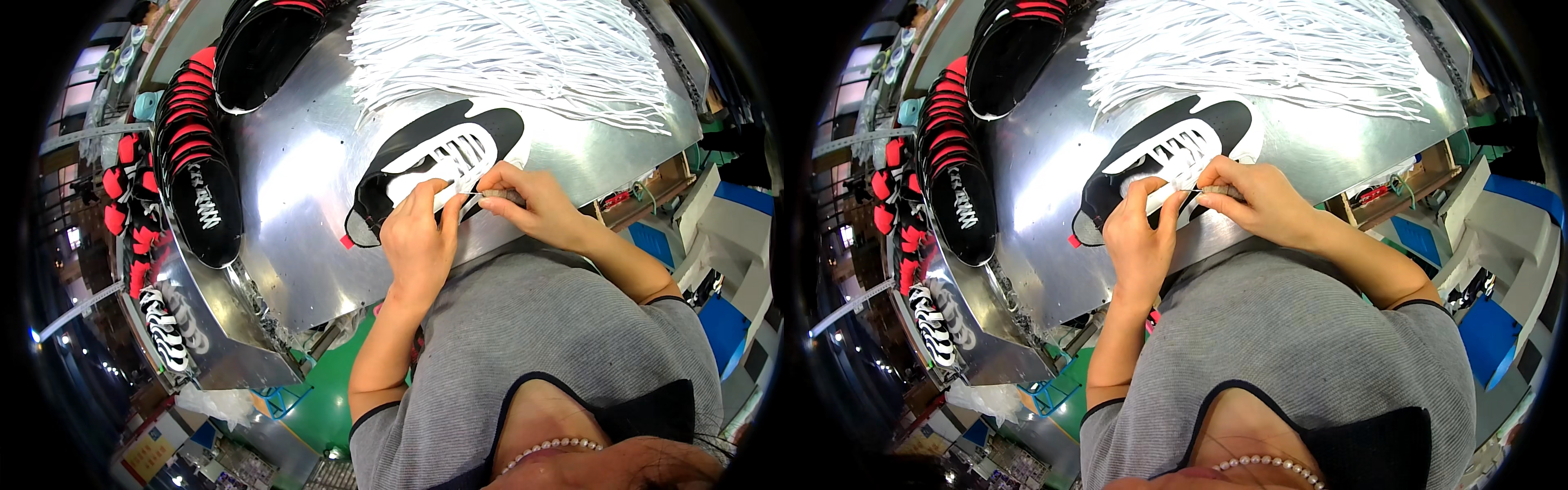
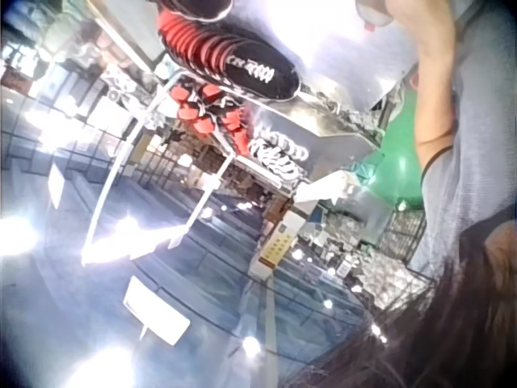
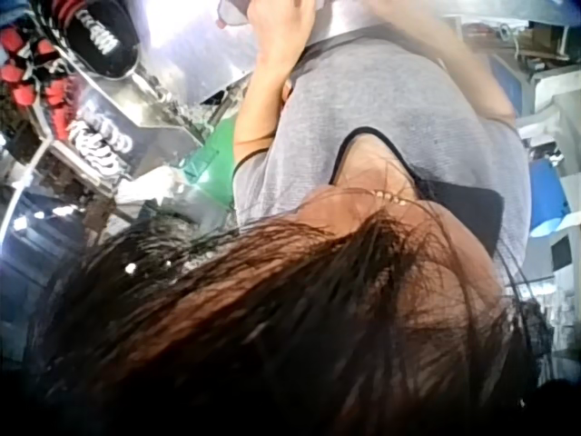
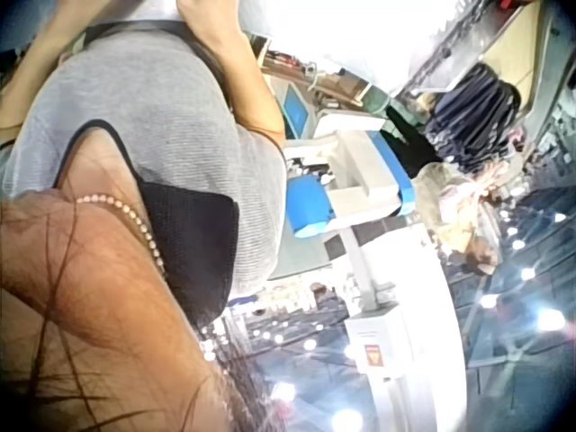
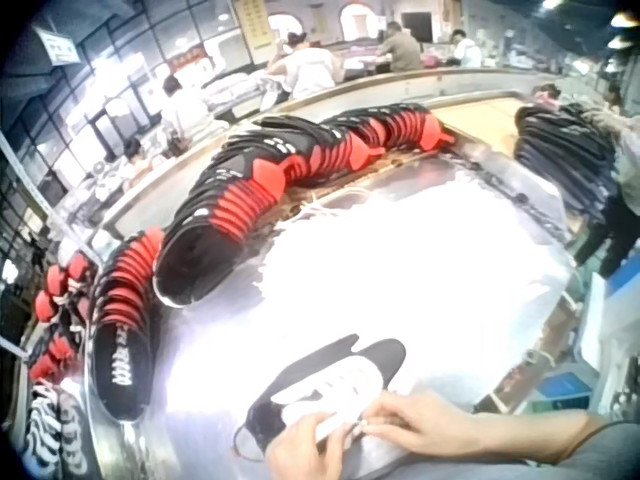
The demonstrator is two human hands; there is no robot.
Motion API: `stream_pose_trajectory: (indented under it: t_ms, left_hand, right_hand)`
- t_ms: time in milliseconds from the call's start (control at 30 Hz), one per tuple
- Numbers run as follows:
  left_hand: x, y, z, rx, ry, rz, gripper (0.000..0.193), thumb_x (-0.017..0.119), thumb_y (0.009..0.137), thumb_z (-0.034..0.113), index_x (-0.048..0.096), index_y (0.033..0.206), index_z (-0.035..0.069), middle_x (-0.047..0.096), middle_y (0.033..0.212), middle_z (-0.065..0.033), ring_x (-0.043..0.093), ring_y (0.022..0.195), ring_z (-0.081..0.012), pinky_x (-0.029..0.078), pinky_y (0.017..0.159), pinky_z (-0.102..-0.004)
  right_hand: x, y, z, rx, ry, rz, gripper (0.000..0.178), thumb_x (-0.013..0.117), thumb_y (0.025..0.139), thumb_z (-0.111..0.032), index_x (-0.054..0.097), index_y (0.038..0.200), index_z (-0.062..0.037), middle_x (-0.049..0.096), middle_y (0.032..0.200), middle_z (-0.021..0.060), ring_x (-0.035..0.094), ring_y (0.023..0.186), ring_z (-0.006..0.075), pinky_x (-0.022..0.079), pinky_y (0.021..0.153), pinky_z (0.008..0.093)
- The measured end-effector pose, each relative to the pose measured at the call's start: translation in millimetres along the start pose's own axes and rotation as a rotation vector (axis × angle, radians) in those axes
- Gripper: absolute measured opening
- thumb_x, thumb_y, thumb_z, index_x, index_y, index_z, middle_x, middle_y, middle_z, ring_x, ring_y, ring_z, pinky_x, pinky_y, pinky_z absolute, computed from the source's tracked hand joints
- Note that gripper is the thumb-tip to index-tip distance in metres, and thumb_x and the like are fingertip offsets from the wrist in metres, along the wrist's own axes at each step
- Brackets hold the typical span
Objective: The person pulls white laces through the eyelets of a black and white shoe using a hook tool. They handle the shoe by hand and manipulate the hook to thread the laces through the upper material while working at a metal table.
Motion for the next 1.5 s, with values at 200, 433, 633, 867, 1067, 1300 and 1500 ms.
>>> stream_pose_trajectory:
  t_ms: [200, 433, 633, 867, 1067, 1300, 1500]
  left_hand:
    - [1, -1, -2, -0.011, -0.025, 0.01, 0.022, 0.078, 0.081, 0.015, 0.064, 0.094, 0.004, 0.067, 0.075, -0.0106, 0.065, 0.063, -0.0263, 0.048, 0.057, -0.0347]
    - [0, 0, 0, 0.017, -0.057, 0.003, 0.024, 0.078, 0.08, 0.013, 0.065, 0.098, 0.004, 0.067, 0.075, -0.0106, 0.064, 0.064, -0.0264, 0.048, 0.057, -0.0351]
    - [-3, -2, 2, 0.092, -0.101, -0.08, 0.023, 0.074, 0.08, 0.006, 0.066, 0.102, 0.001, 0.067, 0.079, -0.0122, 0.065, 0.067, -0.0277, 0.049, 0.059, -0.0351]
    - [-7, -3, 1, 0.082, -0.146, -0.137, 0.024, 0.07, 0.082, 0.003, 0.066, 0.105, 0.002, 0.068, 0.081, -0.0133, 0.065, 0.067, -0.0286, 0.049, 0.06, -0.0357]
    - [-8, -4, 4, -0.039, -0.172, -0.169, 0.023, 0.069, 0.084, 0.006, 0.069, 0.107, 0.004, 0.071, 0.09, -0.0159, 0.069, 0.075, -0.0301, 0.052, 0.066, -0.0334]
    - [-13, 1, 5, -0.047, -0.142, -0.473, 0.019, 0.068, 0.083, 0.021, 0.07, 0.094, 0.005, 0.064, 0.067, -0.0154, 0.063, 0.059, -0.0321, 0.048, 0.056, -0.0388]
    - [-26, 2, -6, -0.073, -0.126, -0.545, 0.024, 0.072, 0.083, 0.024, 0.07, 0.096, 0.004, 0.064, 0.065, -0.0154, 0.062, 0.055, -0.0288, 0.047, 0.054, -0.036]
  right_hand:
    - [-1, 5, 0, 0.041, 0.009, 0.03, 0.019, 0.067, 0.092, -0.019, 0.062, 0.1, -0.003, 0.06, 0.066, 0.0086, 0.054, 0.056, 0.0171, 0.042, 0.056, 0.0309]
    - [-6, 4, -5, 0.046, -0.121, -0.001, 0.018, 0.066, 0.092, -0.015, 0.063, 0.101, -0.0005, 0.064, 0.071, 0.0073, 0.057, 0.06, 0.0137, 0.044, 0.057, 0.0276]
    - [10, 7, -2, 0.025, -0.011, 0.066, 0.02, 0.064, 0.092, -0.018, 0.057, 0.098, -0.0008, 0.065, 0.069, 0.012, 0.064, 0.062, 0.0254, 0.047, 0.059, 0.0336]
    - [16, 20, -9, 0.113, -0.034, -0.057, 0.02, 0.06, 0.094, -0.02, 0.05, 0.099, -0.0032, 0.067, 0.079, 0.014, 0.067, 0.072, 0.0301, 0.049, 0.066, 0.0394]
    - [-46, 10, -28, 0.075, -0.301, -0.092, 0.014, 0.06, 0.094, -0.014, 0.058, 0.102, -0.0028, 0.063, 0.072, 0.0048, 0.058, 0.059, 0.0132, 0.045, 0.057, 0.0273]
    - [-11, 42, 12, -0.117, -0.122, 0.343, 0.017, 0.06, 0.096, -0.014, 0.062, 0.109, -0.0028, 0.065, 0.08, 0.0067, 0.056, 0.067, 0.0114, 0.046, 0.061, 0.0251]
    - [0, 48, 13, -0.112, -0.052, 0.325, 0.019, 0.063, 0.095, -0.016, 0.062, 0.108, -0.0025, 0.07, 0.084, 0.0117, 0.063, 0.068, 0.016, 0.049, 0.063, 0.0273]
Point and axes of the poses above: each hand's wrist, its own y-axis towards the middle knuckle, its own x-axis out of the palm, z = x × y, the point moved 2 cm from there along y, towards the middle knuckle
